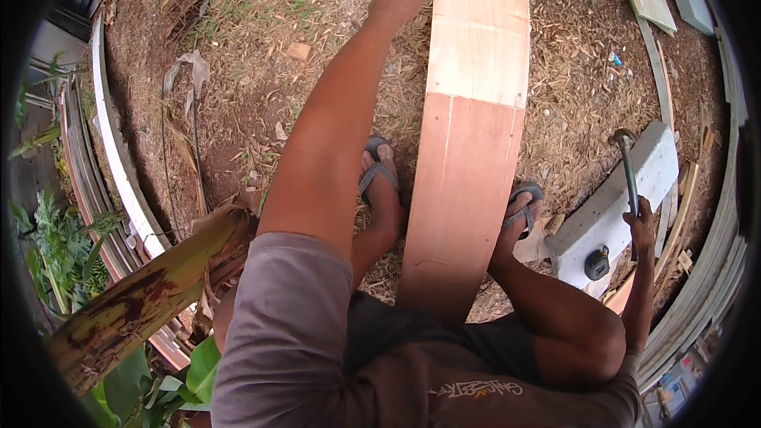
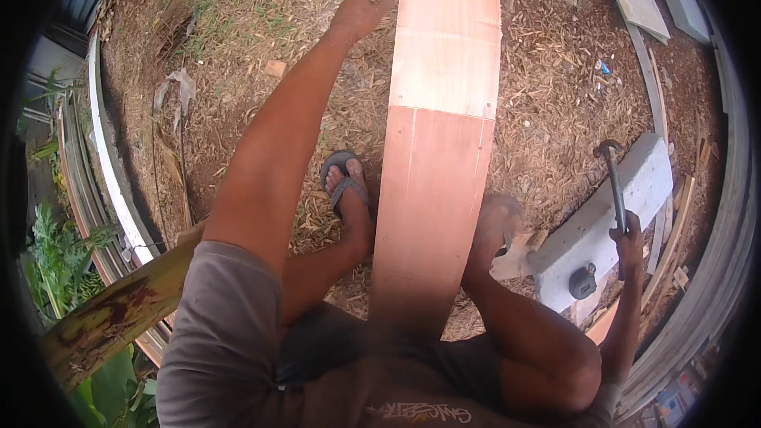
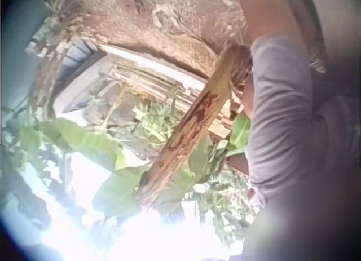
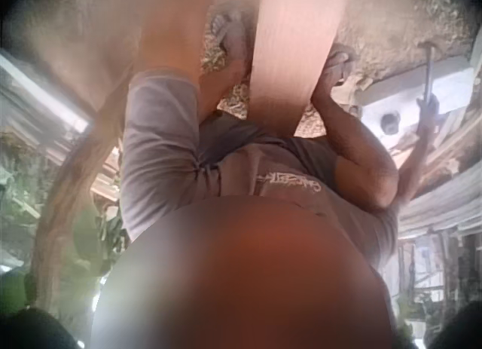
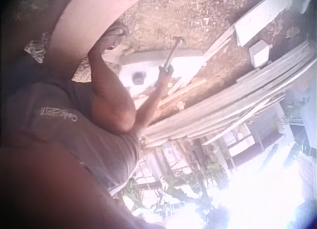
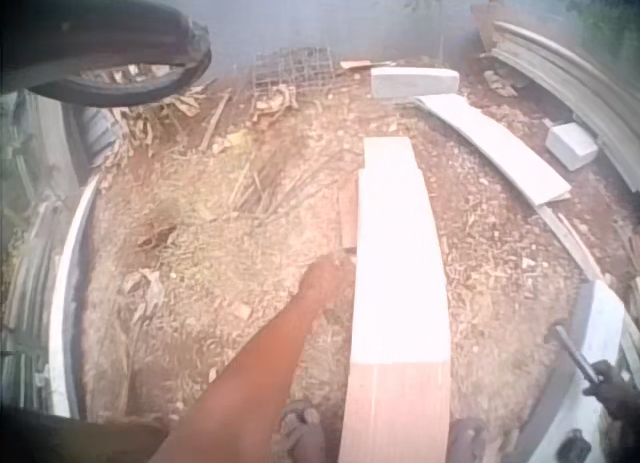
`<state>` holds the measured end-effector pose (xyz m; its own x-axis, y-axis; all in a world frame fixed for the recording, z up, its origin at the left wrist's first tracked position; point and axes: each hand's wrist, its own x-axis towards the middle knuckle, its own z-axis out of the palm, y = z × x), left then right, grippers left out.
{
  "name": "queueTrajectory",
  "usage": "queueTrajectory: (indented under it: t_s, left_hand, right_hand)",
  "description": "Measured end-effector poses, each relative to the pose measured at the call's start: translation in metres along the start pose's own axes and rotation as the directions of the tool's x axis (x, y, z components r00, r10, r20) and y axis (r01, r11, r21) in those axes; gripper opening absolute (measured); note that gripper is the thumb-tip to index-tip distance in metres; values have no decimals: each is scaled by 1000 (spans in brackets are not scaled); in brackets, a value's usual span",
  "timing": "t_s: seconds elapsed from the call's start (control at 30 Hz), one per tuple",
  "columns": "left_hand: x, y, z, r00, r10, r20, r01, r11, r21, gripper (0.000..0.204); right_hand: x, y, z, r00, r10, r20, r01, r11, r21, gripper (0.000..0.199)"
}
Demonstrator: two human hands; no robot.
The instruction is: The person measures and marks a wooden plank, then uses a hand saw to cut it. After cutting, they align the pieces and hammer nails to join them together.
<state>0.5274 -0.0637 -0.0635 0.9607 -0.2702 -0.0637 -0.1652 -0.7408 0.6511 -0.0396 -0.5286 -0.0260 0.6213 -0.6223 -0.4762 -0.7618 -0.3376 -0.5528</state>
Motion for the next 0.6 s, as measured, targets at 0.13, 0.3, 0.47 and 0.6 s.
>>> queueTrajectory:
  t_s: [0.13,0.3,0.47,0.6]
  left_hand:
    - [36,34,32,967,-38,253,20,997,76,69]
    - [28,55,17,970,-112,215,95,991,90,77]
    - [21,58,17,980,-131,146,129,991,24,83]
    - [16,55,31,986,-162,48,166,983,-76,82]
  right_hand:
    - [100,-114,-10,981,-171,95,174,984,-29,42]
    - [182,-285,24,954,-298,32,288,941,178,39]
    - [210,-438,46,892,-451,10,415,830,373,49]
    - [206,-521,49,827,-562,19,523,781,341,46]
